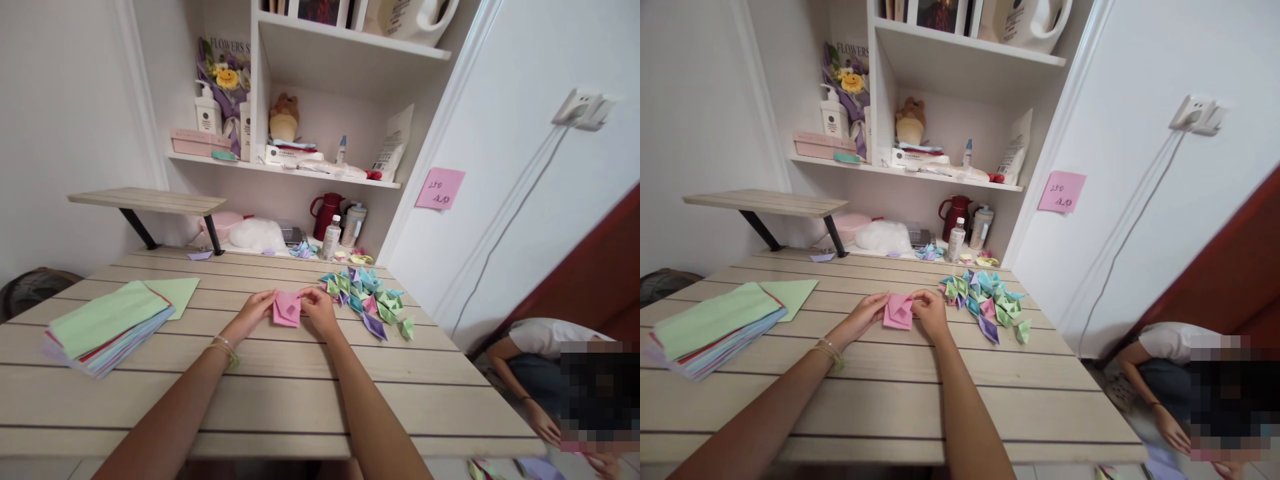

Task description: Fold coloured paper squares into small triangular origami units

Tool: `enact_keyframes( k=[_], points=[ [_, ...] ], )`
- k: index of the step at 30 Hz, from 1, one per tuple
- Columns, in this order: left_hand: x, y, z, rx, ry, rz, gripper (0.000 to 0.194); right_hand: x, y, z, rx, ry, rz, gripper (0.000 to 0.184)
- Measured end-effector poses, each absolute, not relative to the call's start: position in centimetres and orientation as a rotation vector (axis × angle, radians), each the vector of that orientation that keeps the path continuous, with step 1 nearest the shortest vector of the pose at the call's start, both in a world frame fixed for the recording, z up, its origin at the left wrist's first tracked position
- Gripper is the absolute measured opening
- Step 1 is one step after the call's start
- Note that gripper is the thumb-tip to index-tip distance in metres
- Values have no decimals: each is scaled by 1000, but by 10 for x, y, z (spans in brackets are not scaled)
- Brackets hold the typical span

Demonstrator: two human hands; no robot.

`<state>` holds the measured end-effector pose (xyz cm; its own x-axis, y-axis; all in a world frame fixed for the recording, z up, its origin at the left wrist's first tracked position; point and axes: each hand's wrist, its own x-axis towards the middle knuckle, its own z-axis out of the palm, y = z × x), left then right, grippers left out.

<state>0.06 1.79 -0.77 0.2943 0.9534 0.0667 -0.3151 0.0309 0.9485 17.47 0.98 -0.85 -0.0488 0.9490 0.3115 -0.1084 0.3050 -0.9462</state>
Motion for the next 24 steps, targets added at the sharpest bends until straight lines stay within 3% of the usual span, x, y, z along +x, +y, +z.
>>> enact_keyframes(
  k=[6,13,24],
  points=[
    [1,16,-6,1145,813,1128,35,178,11,-7,-869,-1319,982,12],
    [-2,21,-10,1159,963,1322,34,177,3,-5,-813,-1475,1262,20],
    [0,13,-1,1068,771,1208,34,188,12,-6,-911,-1315,1005,29]
  ],
)
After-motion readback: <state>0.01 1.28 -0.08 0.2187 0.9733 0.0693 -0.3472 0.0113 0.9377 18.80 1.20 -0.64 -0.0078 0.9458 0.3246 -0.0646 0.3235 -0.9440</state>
